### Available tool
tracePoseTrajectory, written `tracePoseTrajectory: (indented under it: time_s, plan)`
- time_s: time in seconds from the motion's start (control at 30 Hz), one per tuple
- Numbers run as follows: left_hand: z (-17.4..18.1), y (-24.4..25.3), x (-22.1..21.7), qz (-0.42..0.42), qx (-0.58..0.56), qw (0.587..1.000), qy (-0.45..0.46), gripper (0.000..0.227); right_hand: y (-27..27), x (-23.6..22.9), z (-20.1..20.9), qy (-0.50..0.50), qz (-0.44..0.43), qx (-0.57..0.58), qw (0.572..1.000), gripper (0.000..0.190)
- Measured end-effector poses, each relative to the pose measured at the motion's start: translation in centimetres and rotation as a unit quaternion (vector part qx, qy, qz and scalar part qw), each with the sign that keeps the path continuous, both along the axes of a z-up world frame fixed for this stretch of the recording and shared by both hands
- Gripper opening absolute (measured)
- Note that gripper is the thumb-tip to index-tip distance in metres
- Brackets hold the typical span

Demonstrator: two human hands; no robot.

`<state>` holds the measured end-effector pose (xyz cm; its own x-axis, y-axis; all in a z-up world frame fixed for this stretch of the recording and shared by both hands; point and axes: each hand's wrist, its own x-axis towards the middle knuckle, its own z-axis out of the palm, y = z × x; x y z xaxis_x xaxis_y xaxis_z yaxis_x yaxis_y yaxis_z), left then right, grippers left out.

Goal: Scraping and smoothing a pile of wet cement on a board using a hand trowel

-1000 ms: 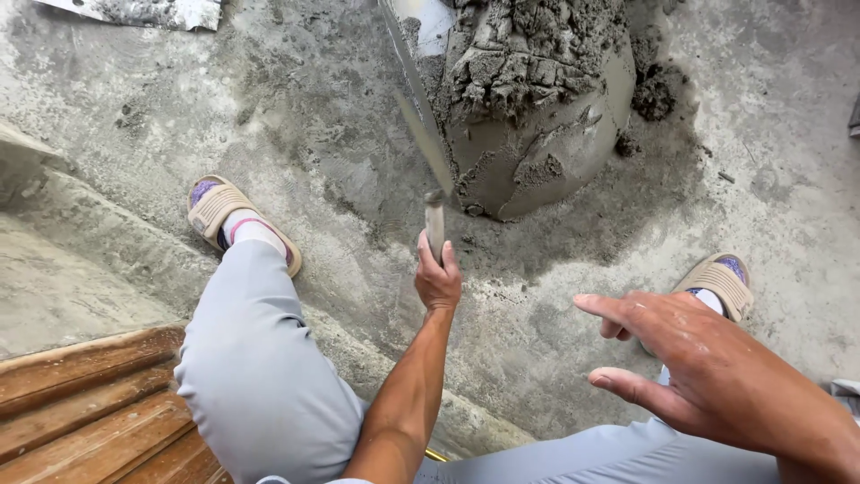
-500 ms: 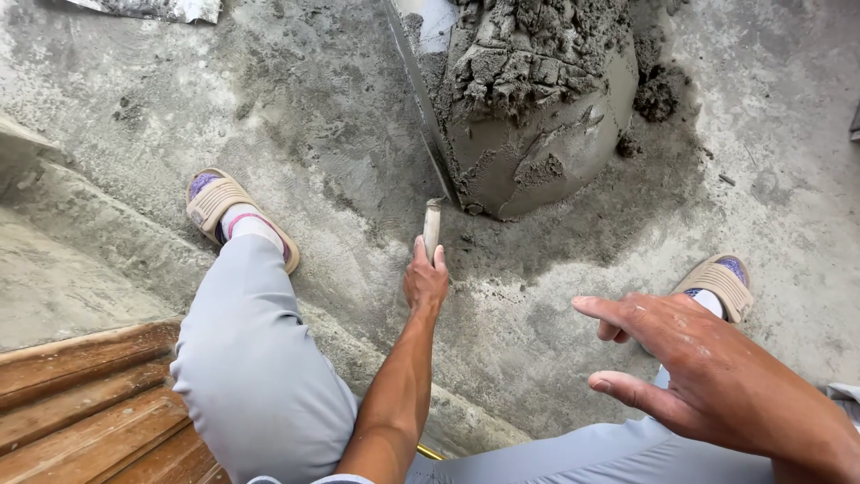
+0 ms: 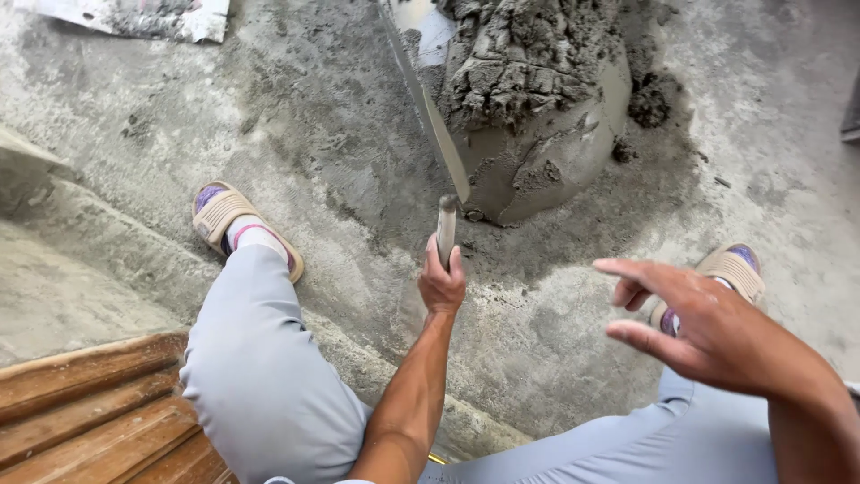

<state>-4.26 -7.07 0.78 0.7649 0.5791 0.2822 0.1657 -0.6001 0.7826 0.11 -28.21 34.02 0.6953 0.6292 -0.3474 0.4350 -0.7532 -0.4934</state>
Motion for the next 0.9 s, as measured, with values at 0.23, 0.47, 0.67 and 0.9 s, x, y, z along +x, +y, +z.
tracePoseTrajectory:
  time_s: [0.23,0.47,0.67,0.9]
  plan:
    - [11.3,-3.6,5.3,-0.066,-0.118,0.987,-0.09,0.036,4.4,2.1,-2.5,0.036,-0.086,-0.067,0.993,0.067]
    - [12.9,-7.3,11.4,-0.081,0.092,0.972,-0.202,0.055,10.1,10.7,-7.0,-0.05,-0.253,0.18,0.949,0.042]
    - [13.5,-0.5,14.7,-0.52,0.427,0.739,-0.02,0.076,7.8,12.4,-6.3,-0.107,-0.29,0.289,0.906,0.042]
    - [7.8,16.4,12.6,-0.492,0.549,0.632,0.238,0.017,4.2,8.7,-12.8,-0.054,-0.307,-0.032,0.95,0.058]
